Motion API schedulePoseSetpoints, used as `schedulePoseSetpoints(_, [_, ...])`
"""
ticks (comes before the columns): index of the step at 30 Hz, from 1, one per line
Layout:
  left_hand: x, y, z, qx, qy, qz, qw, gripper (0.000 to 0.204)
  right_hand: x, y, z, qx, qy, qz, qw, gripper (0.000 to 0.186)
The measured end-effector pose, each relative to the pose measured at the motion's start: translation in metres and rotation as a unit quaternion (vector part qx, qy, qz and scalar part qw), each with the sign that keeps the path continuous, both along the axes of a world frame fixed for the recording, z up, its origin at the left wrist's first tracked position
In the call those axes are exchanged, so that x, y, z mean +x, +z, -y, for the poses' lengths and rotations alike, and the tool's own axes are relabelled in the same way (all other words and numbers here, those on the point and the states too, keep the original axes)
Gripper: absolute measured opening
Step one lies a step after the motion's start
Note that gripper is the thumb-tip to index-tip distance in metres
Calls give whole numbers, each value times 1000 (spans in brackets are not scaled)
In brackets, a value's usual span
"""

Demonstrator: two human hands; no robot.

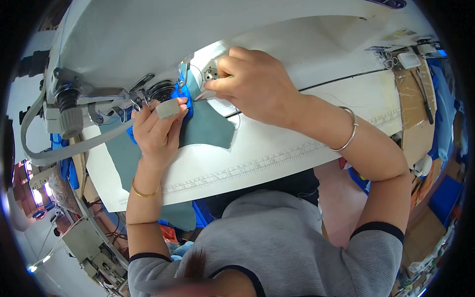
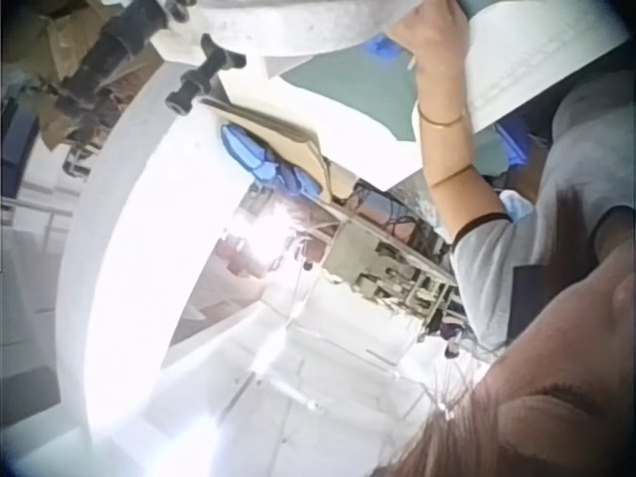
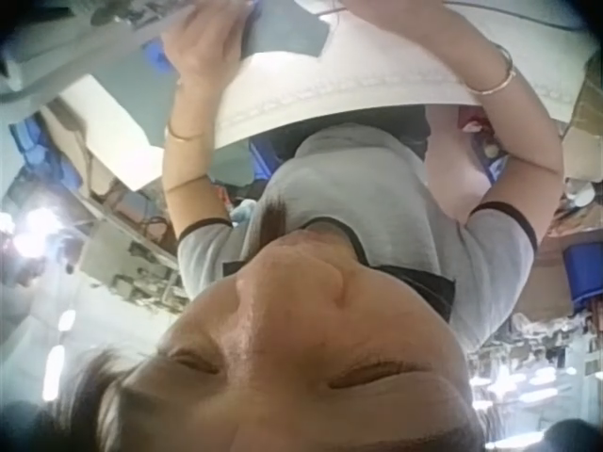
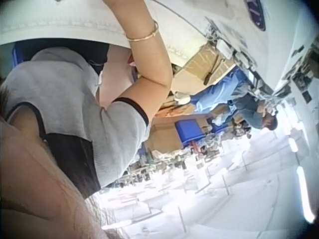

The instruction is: The recorder is sewing a blue mesh pocket onto a green leather panel using an industrial sewing machine.

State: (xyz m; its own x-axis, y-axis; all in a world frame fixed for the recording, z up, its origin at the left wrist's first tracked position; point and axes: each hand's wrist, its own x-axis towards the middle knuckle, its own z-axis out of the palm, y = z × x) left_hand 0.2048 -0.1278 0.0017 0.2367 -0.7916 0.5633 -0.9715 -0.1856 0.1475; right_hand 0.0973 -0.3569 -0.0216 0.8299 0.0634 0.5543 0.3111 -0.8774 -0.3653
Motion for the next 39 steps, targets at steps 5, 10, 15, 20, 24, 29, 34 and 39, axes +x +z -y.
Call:
schedulePoseSetpoints(5, [0, -1, 2, -5, -5, 14, 1000, 20, 4, -1, -4, 6, -4, 15, 1000, 11])
schedulePoseSetpoints(10, [1, -1, 4, -10, -10, 31, 999, 22, 5, -3, -5, 19, -8, 27, 999, 10])
schedulePoseSetpoints(15, [1, 0, 3, 6, -19, -17, 1000, 24, 5, -4, -7, 12, -1, 24, 1000, 9])
schedulePoseSetpoints(20, [3, -6, -1, 9, -25, -48, 999, 23, 6, -4, -1, 20, -7, 9, 1000, 9])
schedulePoseSetpoints(24, [-1, -2, 0, 21, -13, -5, 1000, 24, 7, 2, 3, 26, -17, 0, 1000, 8])
schedulePoseSetpoints(29, [-2, -7, -6, 20, -1, 30, 999, 24, 7, 4, -2, 26, -20, -7, 999, 15])
schedulePoseSetpoints(34, [-2, -4, -2, 22, -8, 37, 999, 23, 8, 3, -2, 38, -14, -6, 999, 12])
schedulePoseSetpoints(39, [-1, -4, 3, 19, -19, -17, 999, 22, 9, 2, -1, 38, -7, -6, 999, 12])
